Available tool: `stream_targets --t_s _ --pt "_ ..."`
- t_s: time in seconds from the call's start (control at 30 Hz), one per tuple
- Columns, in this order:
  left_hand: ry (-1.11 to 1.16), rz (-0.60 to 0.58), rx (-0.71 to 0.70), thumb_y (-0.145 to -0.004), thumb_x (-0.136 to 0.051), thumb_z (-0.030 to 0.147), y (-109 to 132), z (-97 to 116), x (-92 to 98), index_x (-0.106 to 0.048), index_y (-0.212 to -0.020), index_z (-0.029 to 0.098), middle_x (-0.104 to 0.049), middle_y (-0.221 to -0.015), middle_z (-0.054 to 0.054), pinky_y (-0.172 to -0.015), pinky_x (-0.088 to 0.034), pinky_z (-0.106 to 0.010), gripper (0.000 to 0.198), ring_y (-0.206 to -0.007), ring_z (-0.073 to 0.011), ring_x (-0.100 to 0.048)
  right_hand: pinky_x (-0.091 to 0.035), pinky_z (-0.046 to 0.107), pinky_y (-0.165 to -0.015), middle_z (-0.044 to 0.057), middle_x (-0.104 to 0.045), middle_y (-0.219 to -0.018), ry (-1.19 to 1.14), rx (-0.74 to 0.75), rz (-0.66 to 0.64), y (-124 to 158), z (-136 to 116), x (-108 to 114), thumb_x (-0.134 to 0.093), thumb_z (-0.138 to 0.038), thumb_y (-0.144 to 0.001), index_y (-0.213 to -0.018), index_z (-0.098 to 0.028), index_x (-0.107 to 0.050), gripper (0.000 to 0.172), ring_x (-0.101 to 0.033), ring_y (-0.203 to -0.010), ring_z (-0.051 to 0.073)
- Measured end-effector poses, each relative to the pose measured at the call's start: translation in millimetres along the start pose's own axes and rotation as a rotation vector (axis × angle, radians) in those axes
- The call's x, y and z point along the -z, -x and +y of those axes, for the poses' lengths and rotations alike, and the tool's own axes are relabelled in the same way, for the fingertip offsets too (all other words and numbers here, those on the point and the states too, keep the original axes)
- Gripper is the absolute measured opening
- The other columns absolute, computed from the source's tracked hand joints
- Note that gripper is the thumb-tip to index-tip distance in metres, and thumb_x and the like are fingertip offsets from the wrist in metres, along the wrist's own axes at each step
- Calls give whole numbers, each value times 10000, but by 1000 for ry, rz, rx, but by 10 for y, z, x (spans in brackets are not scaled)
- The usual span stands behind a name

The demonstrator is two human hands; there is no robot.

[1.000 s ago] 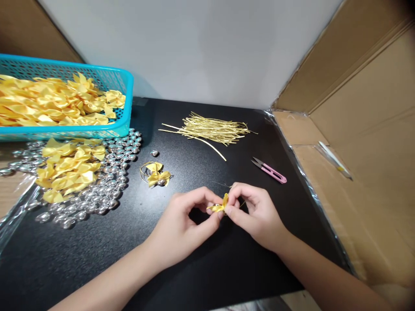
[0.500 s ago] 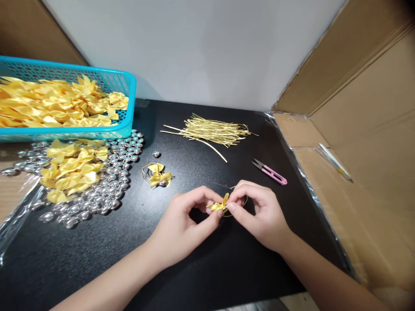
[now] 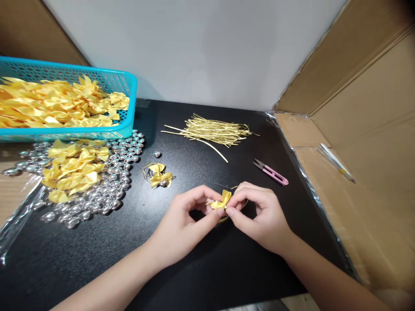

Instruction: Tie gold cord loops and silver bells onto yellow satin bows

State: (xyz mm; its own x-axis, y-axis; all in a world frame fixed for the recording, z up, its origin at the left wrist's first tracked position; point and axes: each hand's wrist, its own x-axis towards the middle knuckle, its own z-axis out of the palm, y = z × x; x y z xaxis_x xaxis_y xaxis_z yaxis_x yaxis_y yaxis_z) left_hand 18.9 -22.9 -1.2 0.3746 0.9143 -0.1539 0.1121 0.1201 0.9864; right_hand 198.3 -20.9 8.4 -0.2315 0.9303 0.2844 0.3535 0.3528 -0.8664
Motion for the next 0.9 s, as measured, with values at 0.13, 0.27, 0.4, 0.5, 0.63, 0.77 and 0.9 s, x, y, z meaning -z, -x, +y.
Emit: stream_targets --t_s 0.13,0.27,0.4,0.5,0.63,0.77,0.9 --pt "-6 -2 3 -840 -657 284 -5 23 -12 -644 -866 159 -672 -766 -26 -700 -490 -266 129 -728 -153 -614 -455 282 -593 2 -637 -565 -5 -1 1 -1 2 16 -599 -99 -765 -624 -181 -648 170 -562 -559 132" --pt "-25 5 -12 -835 -662 279 -10 30 -18 -647 -857 159 -678 -742 -20 -663 -478 -241 122 -681 -130 -582 -445 280 -586 5 -646 -559 6 -35 -17 3 10 15 -585 -105 -789 -592 -182 -635 218 -555 -553 130" --pt "-30 -10 -20 -845 -658 276 -10 21 -12 -657 -866 161 -698 -765 -24 -663 -486 -237 117 -686 -130 -599 -441 272 -561 -12 -600 -524 19 -40 -1 0 4 6 -626 -113 -737 -582 -182 -633 170 -538 -518 121" --pt "-52 3 -26 -845 -661 284 -9 19 -7 -663 -866 157 -699 -762 -27 -668 -494 -242 129 -696 -138 -613 -447 275 -562 -14 -596 -525 15 -47 1 -3 -7 3 -630 -115 -722 -580 -182 -632 158 -544 -514 121" --pt "-95 14 -62 -850 -657 268 -7 21 -3 -666 -860 165 -711 -764 -22 -670 -506 -236 104 -707 -143 -640 -447 294 -593 -11 -599 -542 42 -51 0 11 -4 -8 -637 -101 -709 -602 -186 -628 138 -560 -537 133" --pt "-247 34 -174 -852 -638 184 6 21 8 -678 -861 186 -734 -770 0 -665 -505 -222 41 -690 -129 -665 -430 326 -659 -16 -601 -574 121 -1 9 36 19 -26 -648 -91 -698 -642 -187 -607 118 -565 -567 137" --pt "-422 71 -301 -835 -637 137 11 5 19 -695 -885 187 -743 -768 1 -653 -500 -227 91 -681 -130 -673 -393 335 -682 -40 -550 -559 242 73 -19 39 33 -27 -636 -78 -691 -634 -188 -571 140 -521 -559 119"
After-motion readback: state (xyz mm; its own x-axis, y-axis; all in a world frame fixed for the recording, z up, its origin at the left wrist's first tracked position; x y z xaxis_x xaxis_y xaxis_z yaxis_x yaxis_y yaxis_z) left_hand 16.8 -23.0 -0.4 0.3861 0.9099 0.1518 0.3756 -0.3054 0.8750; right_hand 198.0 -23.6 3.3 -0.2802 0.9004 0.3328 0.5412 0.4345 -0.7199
